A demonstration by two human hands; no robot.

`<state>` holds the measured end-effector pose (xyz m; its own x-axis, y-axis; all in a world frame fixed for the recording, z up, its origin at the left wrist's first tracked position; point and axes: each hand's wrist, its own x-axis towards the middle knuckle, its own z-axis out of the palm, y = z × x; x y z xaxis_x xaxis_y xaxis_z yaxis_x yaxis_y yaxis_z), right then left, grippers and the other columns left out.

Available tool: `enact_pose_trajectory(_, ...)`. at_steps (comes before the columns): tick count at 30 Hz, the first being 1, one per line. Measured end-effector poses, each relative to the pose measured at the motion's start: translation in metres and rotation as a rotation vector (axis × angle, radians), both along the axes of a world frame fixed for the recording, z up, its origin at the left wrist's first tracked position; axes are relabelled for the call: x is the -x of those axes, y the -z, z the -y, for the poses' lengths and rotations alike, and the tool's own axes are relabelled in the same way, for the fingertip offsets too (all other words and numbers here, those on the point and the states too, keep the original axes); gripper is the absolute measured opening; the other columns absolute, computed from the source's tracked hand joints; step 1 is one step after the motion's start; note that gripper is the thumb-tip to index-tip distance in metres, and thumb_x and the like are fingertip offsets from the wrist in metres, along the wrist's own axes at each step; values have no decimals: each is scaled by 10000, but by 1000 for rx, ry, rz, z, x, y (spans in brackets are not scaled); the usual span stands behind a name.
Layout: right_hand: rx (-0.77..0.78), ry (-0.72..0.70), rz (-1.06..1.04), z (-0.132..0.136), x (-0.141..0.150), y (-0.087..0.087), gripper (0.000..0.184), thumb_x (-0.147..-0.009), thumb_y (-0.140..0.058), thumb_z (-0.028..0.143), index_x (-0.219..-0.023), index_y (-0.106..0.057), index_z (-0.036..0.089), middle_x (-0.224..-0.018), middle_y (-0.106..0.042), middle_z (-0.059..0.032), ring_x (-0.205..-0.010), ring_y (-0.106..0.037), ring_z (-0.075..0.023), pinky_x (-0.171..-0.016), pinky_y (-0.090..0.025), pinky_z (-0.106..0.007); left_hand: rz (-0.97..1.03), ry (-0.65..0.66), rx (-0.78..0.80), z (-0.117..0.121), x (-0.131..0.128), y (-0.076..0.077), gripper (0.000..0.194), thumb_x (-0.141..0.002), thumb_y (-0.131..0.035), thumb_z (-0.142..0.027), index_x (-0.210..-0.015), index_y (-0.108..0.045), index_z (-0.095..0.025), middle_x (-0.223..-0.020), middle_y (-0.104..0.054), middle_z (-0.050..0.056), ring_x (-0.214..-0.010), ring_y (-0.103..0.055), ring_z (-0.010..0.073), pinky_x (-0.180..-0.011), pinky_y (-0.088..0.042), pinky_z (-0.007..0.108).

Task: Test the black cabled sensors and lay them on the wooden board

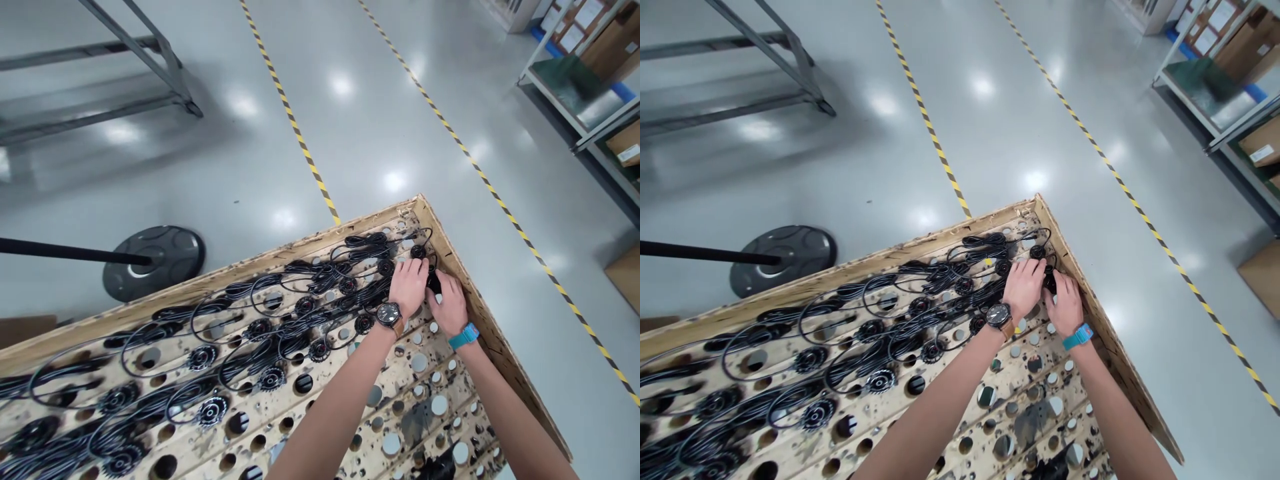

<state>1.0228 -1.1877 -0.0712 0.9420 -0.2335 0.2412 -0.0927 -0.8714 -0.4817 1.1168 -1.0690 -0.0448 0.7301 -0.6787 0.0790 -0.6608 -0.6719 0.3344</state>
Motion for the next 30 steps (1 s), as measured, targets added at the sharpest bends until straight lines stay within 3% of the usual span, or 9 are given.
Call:
enact_pose_trajectory(10, -2, 6, 3, -1, 1, 1, 477, -984, -425, 347, -1437, -459, 203, -1257, -619, -156, -1167, -565, -311, -1018, -488, -535, 25, -31, -31, 0, -1, -9, 334, -990, -444, -310, -1219, -611, -134, -1115, -608, 146, -1087, -525, 297, -904, -425, 454)
enact_pose_trajectory(17, 28, 23, -36, -2, 0, -2, 483, -987, -433, 369, -1422, -461, 163, -1247, -614, -176, -1169, -555, -310, -1018, -490, -510, 41, -41, -72, 2, 0, -6, 340, -999, -438, -295, -1241, -615, -136, -1124, -620, 142, -1086, -529, 291, -914, -419, 452)
enact_pose_trajectory(23, 67, -20, -86, -4, 1, -6, 545, -986, -415, 370, -1488, -392, 156, -1335, -557, -195, -1233, -508, -341, -1046, -462, -558, 38, -98, -61, 1, 6, -6, 328, -1006, -430, -295, -1200, -632, -124, -1107, -627, 147, -1067, -537, 283, -931, -413, 473)
enact_pose_trajectory(30, 92, -38, -75, -3, 5, -3, 608, -985, -404, 377, -1535, -323, 132, -1389, -517, -224, -1283, -482, -362, -1058, -446, -580, 25, -165, -75, 6, 13, -17, 352, -984, -473, -273, -1253, -595, -82, -1151, -630, 163, -1105, -546, 289, -980, -423, 487)
